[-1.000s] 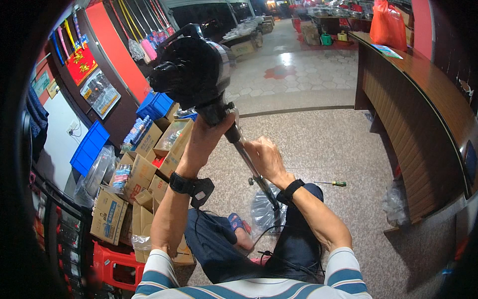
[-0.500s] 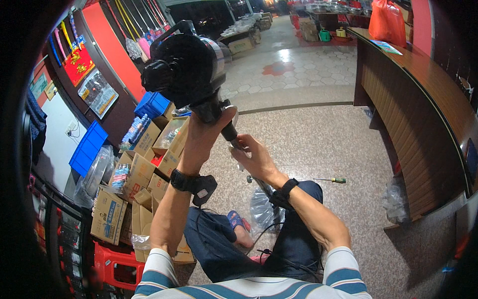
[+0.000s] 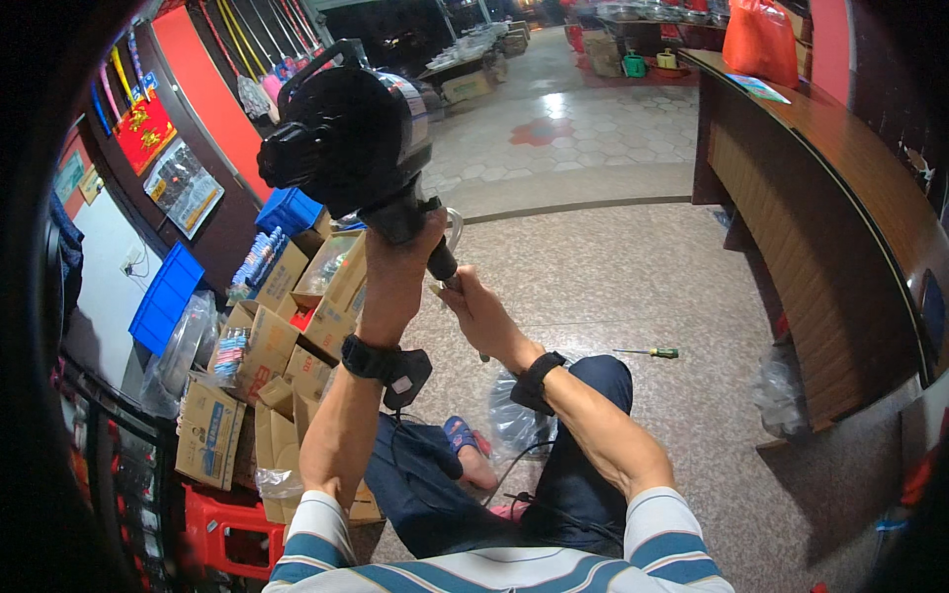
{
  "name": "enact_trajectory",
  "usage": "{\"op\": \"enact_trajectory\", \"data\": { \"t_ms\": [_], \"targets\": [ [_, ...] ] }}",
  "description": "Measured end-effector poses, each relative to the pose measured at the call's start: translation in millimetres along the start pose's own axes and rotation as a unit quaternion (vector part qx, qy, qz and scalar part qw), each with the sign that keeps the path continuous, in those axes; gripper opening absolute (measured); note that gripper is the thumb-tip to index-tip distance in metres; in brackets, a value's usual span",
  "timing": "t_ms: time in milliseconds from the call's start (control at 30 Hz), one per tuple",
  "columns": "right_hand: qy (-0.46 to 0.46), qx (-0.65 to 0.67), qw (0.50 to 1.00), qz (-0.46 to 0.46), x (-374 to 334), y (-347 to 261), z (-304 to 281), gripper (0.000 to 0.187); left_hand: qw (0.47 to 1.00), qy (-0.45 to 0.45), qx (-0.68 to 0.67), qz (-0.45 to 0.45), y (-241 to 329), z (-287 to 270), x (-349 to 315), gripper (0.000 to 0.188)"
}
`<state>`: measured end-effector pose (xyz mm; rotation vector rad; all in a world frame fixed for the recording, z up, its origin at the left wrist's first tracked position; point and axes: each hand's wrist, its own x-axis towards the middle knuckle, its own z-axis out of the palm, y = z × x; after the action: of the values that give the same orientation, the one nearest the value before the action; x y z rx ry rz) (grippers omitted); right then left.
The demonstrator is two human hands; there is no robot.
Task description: The person assembles a stand fan by attaching the pole to a plastic base, adjusting the telescoping pole height, and preparing the motor assembly for mounting.
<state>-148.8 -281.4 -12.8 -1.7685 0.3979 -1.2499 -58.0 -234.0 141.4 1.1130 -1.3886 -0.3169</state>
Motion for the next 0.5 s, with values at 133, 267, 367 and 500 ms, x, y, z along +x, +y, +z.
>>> {"op": "enact_trajectory", "data": {
  "t_ms": [133, 267, 367, 500],
  "targets": [
    [-0.002, -0.012, 0.999, -0.030, 2.3, 12.4, -0.2, 0.020, 0.998, -0.003, 0.065, -0.016, 9.9, 0.3, 0.5, 0.028],
    [0.010, -0.043, 0.998, -0.054, 5.2, 3.1, 4.2, 0.021, 0.944, -0.008, 0.230, 0.236, 0.3, -34.8, 35.3, 0.053],
    [-0.017, -0.030, 0.999, -0.008, 5.4, -6.2, 7.9, 0.014, 0.933, -0.030, 0.243, 0.262, 58.0, -68.5, 62.9, 0.063],
    [-0.029, -0.035, 0.999, 0.027, 2.8, 6.3, 2.7, 0.013, 0.915, 0.007, 0.305, 0.265, 98.1, -91.4, 53.9, 0.033]
  ]
}}
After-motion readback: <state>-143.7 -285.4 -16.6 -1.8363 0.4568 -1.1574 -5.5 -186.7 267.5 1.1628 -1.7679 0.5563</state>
